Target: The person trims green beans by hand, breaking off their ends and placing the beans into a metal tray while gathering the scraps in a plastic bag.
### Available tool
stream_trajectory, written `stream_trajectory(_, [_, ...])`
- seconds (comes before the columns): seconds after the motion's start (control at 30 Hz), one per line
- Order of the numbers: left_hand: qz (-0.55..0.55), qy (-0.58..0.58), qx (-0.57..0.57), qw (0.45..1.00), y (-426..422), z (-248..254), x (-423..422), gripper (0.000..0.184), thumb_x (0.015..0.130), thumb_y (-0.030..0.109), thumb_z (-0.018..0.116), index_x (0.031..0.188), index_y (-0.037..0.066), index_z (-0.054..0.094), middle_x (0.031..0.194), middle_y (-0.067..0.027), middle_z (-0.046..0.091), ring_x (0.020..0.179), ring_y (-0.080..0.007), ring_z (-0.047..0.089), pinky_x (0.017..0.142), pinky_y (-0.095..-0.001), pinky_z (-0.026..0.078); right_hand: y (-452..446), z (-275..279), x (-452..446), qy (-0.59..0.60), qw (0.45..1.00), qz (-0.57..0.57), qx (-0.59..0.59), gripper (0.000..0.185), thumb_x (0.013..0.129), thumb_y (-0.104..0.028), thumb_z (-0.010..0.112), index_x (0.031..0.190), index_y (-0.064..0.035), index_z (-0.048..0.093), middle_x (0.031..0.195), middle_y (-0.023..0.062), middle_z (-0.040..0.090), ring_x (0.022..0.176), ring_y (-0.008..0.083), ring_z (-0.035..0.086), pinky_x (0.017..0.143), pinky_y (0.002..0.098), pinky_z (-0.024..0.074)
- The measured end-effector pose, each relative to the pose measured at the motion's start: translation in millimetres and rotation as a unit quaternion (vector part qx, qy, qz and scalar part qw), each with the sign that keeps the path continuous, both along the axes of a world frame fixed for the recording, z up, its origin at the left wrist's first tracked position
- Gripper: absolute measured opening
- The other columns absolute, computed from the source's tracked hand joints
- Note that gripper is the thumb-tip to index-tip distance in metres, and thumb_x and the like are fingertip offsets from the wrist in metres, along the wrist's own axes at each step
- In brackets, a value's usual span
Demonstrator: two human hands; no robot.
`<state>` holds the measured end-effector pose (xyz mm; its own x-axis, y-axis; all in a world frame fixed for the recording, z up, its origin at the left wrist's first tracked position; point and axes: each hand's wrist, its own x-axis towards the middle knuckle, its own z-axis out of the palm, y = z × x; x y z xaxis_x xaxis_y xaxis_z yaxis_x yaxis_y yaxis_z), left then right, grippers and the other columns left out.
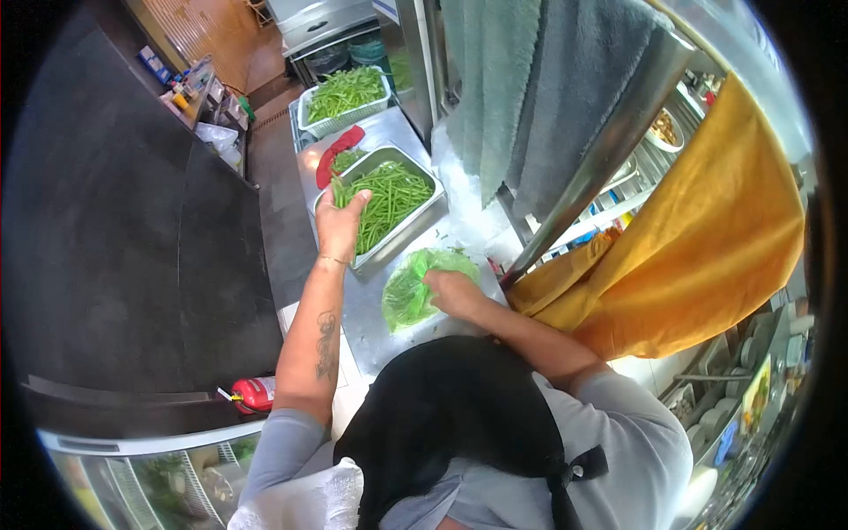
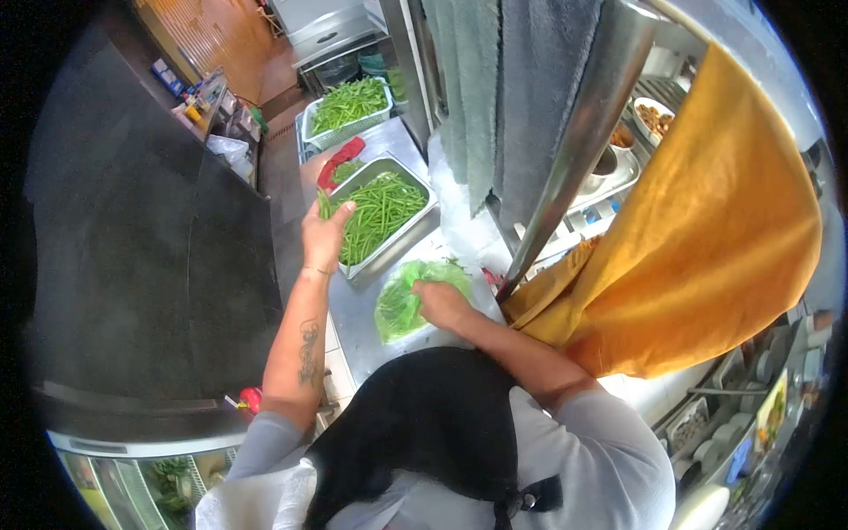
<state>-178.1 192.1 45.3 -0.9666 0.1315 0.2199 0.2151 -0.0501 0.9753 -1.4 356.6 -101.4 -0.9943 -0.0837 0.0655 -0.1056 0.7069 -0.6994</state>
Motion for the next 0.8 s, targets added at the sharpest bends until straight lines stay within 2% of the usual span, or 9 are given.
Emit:
stream_trajectory(0.03, [0.0, -0.085, -0.091, 0.992, -6, 2, 2, 0.037, 0.098, 0.021, 0.078, 0.129, 0.004, 0.07, 0.094, 0.0009, 0.069, 0.071, -0.0075, 0.053, 0.063, -0.0266, 0.046, 4, 6, -2, 0.041, 0.998, -0.019, -0.031, 0.027, 0.091, -0.021, 0.074, 0.114, -0.0073, 0.074, 0.1, 0.0175, 0.074, 0.099, 0.0382, 0.069, 0.088, 0.0487, 0.0541])
stream_trajectory(0.13, [-0.083, -0.104, -0.13, 0.982, -1, 0, 32, 0.035, 0.101, 0.026, 0.076, 0.129, 0.004, 0.07, 0.093, 0.0014, 0.069, 0.073, -0.0078, 0.054, 0.064, -0.0266, 0.046, 9, 80, -9, 0.105, 0.988, -0.083, -0.081, 0.042, 0.094, -0.024, 0.076, 0.132, -0.0071, 0.07, 0.111, 0.0152, 0.074, 0.109, 0.035, 0.067, 0.095, 0.0448, 0.053])
stream_trajectory(0.23, [-0.127, -0.071, -0.162, 0.976, 7, -26, 56, 0.027, 0.104, 0.026, 0.072, 0.118, 0.003, 0.075, 0.089, 0.001, 0.069, 0.078, -0.0088, 0.057, 0.071, -0.0293, 0.049, 18, 119, -25, 0.174, 0.967, -0.102, -0.159, 0.04, 0.097, -0.023, 0.074, 0.134, -0.0073, 0.07, 0.109, 0.0146, 0.075, 0.102, 0.0328, 0.069, 0.091, 0.0425, 0.0547])
stream_trajectory(0.47, [-0.21, -0.031, -0.252, 0.944, 7, -44, 86, 0.028, 0.107, 0.028, 0.067, 0.111, 0.001, 0.075, 0.078, 0.0035, 0.064, 0.071, -0.0095, 0.053, 0.066, -0.0327, 0.047, 24, 90, -58, 0.067, 0.943, -0.077, -0.317, 0.029, 0.1, -0.02, 0.074, 0.123, -0.0028, 0.074, 0.094, 0.0076, 0.077, 0.08, 0.0167, 0.07, 0.075, 0.034, 0.056])
stream_trajectory(0.53, [-0.214, -0.018, -0.28, 0.935, 2, -49, 94, 0.029, 0.107, 0.029, 0.066, 0.109, 0.001, 0.075, 0.074, 0.0044, 0.062, 0.068, -0.0095, 0.051, 0.063, -0.0329, 0.046, 25, 66, -65, -0.008, 0.875, -0.012, -0.484, 0.021, 0.1, -0.017, 0.075, 0.112, 0.0001, 0.076, 0.09, 0.0037, 0.075, 0.079, 0.0109, 0.067, 0.073, 0.0285, 0.0552])
stream_trajectory(0.57, [-0.212, -0.074, -0.245, 0.943, -1, -51, 96, 0.028, 0.108, 0.029, 0.065, 0.108, 0.003, 0.075, 0.071, 0.0052, 0.057, 0.066, -0.0082, 0.048, 0.061, -0.031, 0.042, 23, 66, -63, -0.01, 0.875, -0.01, -0.484, 0.021, 0.1, -0.017, 0.075, 0.112, 0.0001, 0.076, 0.09, 0.0037, 0.075, 0.079, 0.0109, 0.067, 0.073, 0.0285, 0.0552])
stream_trajectory(0.63, [-0.209, -0.129, -0.209, 0.947, -8, -55, 98, 0.028, 0.109, 0.03, 0.064, 0.107, 0.004, 0.075, 0.069, 0.006, 0.053, 0.063, -0.0069, 0.045, 0.058, -0.0291, 0.039, 19, 66, -57, -0.037, 0.826, -0.129, -0.548, 0.015, 0.1, -0.014, 0.075, 0.103, 0.0008, 0.076, 0.088, 0.0026, 0.073, 0.076, 0.0093, 0.065, 0.07, 0.0258, 0.0545])
stream_trajectory(0.7, [-0.21, -0.239, -0.107, 0.942, -20, -66, 100, 0.026, 0.11, 0.03, 0.061, 0.103, 0.007, 0.069, 0.07, 0.0076, 0.049, 0.057, -0.0039, 0.041, 0.05, -0.024, 0.032, 23, 57, -57, -0.022, 0.821, -0.157, -0.549, 0.013, 0.1, -0.013, 0.075, 0.103, -0.0003, 0.076, 0.088, 0.0017, 0.073, 0.075, 0.0084, 0.063, 0.071, 0.0256, 0.0534])
stream_trajectory(0.8, [-0.154, -0.229, -0.122, 0.953, -37, -89, 95, 0.024, 0.111, 0.029, 0.06, 0.103, 0.007, 0.066, 0.071, 0.0082, 0.048, 0.055, -0.0031, 0.039, 0.047, -0.0224, 0.029, 32, 42, -58, 0.021, 0.831, -0.196, -0.521, 0.012, 0.1, -0.012, 0.074, 0.101, -0.0008, 0.076, 0.084, 0.0008, 0.072, 0.072, 0.0078, 0.061, 0.069, 0.0256, 0.0527])
